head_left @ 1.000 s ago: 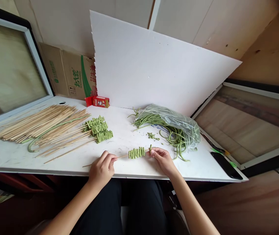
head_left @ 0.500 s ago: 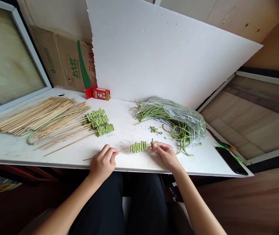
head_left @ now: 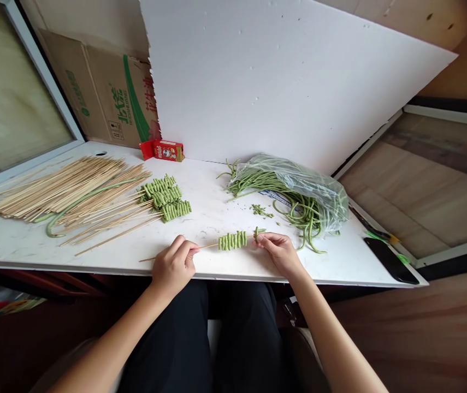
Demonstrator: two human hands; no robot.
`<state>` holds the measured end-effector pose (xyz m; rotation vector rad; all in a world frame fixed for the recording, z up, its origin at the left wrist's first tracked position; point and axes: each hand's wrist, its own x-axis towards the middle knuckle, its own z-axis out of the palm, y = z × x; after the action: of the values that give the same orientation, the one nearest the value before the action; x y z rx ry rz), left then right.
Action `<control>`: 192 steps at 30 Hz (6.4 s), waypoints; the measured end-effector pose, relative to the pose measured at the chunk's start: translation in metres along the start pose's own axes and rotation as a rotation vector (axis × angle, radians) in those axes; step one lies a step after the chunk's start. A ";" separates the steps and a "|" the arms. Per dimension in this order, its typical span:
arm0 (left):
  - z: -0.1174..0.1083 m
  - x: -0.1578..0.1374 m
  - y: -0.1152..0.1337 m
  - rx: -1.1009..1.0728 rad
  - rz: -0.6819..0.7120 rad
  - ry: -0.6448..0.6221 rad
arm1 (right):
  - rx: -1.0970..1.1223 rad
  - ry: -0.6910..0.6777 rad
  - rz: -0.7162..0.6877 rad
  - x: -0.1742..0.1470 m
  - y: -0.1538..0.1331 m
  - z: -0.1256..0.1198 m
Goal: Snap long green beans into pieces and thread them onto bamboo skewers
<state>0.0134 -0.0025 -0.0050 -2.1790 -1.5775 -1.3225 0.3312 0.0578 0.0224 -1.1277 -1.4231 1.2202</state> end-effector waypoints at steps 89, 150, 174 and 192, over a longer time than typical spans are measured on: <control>-0.003 -0.001 -0.004 -0.075 -0.001 -0.011 | -0.088 0.118 -0.031 -0.008 -0.007 0.023; -0.005 0.001 -0.002 -0.100 0.028 0.021 | 0.080 0.300 -0.077 -0.021 -0.017 0.058; -0.005 0.000 -0.002 -0.100 -0.019 0.003 | 0.037 0.280 -0.094 -0.021 -0.020 0.059; -0.005 0.000 -0.003 -0.103 -0.020 0.005 | 0.053 0.257 -0.097 -0.021 -0.017 0.060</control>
<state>0.0085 -0.0044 -0.0031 -2.2222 -1.5666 -1.4449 0.2740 0.0269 0.0322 -1.1219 -1.2288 0.9997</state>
